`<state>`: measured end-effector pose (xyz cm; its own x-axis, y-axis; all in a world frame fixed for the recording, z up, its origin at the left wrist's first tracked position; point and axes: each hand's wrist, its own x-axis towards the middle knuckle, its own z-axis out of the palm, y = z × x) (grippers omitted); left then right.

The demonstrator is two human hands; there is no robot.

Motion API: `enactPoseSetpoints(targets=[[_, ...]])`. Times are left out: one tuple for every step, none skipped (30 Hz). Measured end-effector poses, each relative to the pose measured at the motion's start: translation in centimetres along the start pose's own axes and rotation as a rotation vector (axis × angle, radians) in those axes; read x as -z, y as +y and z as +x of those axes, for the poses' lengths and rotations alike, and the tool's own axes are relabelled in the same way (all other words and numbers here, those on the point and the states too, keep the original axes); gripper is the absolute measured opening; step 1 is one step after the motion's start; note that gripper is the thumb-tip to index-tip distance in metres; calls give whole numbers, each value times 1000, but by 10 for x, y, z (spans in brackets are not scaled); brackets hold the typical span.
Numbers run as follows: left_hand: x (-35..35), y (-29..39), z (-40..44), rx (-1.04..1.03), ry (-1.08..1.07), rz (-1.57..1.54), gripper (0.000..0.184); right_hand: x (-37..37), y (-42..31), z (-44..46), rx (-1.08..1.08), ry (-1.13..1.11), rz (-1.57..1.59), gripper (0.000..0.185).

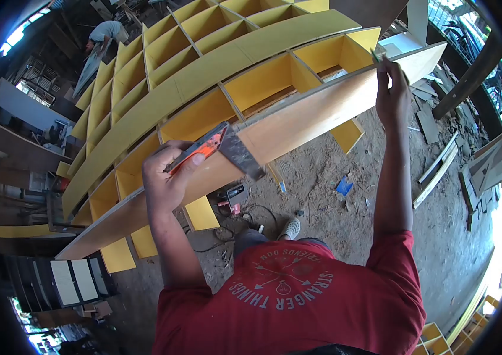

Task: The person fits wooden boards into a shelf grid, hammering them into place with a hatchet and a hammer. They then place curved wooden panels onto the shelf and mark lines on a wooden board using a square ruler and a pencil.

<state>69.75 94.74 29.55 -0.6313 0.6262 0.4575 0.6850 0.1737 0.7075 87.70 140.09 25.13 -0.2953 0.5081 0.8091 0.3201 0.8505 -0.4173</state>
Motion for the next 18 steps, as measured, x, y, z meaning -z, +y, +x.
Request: enactPoseSetpoints(targets=[[3, 2, -1, 1, 29, 6, 23, 3, 3, 0, 43, -17, 19, 24], [6, 5, -4, 3, 59, 11, 23, 6, 6, -1, 88, -36, 37, 25], [7, 8, -9, 7, 91, 16, 22, 9, 10, 0, 134, -57, 55, 26], [8, 16, -15, -4, 113, 28, 21, 10, 13, 2, 97, -79, 49, 28], [9, 28, -22, -12, 132, 41, 21, 11, 16, 3, 56, -104, 42, 29], [12, 37, -32, -13, 150, 53, 20, 13, 18, 2, 15, -135, 36, 30], [16, 43, -42, -10, 153, 90, 23, 18, 16, 4, -41, -169, 88, 32], [15, 44, -53, 65, 174, 11, 24, 19, 16, 5, -52, -180, 136, 32], [11, 45, -64, 140, 196, -69, 25, 20, 16, 5, -62, -193, 183, 31], [6, 46, -76, 215, 217, -151, 26, 21, 16, 5, -73, -208, 228, 31], [-3, 46, -87, 271, 236, -220, 27, 23, 15, 7, -77, -242, 221, 30], [-10, 45, -94, 291, 235, -253, 26, 25, 14, 11, -83, -274, 210, 29], [-19, 46, -100, 310, 229, -290, 26, 29, 15, 13, -92, -305, 193, 29], [-27, 49, -103, 330, 220, -330, 25, 32, 15, 16, -74, -319, 171, 27], [-34, 55, -103, 345, 202, -342, 24, 35, 16, 20, -63, -337, 180, 27], [-42, 60, -102, 324, 201, -352, 24, 38, 15, 23, -55, -357, 188, 27], [-50, 64, -98, 305, 198, -360, 24, 38, 20, 26, -14, -370, 214, 27], [-58, 68, -93, 287, 193, -367, 24, 39, 25, 28, -15, -406, 202, 27]])
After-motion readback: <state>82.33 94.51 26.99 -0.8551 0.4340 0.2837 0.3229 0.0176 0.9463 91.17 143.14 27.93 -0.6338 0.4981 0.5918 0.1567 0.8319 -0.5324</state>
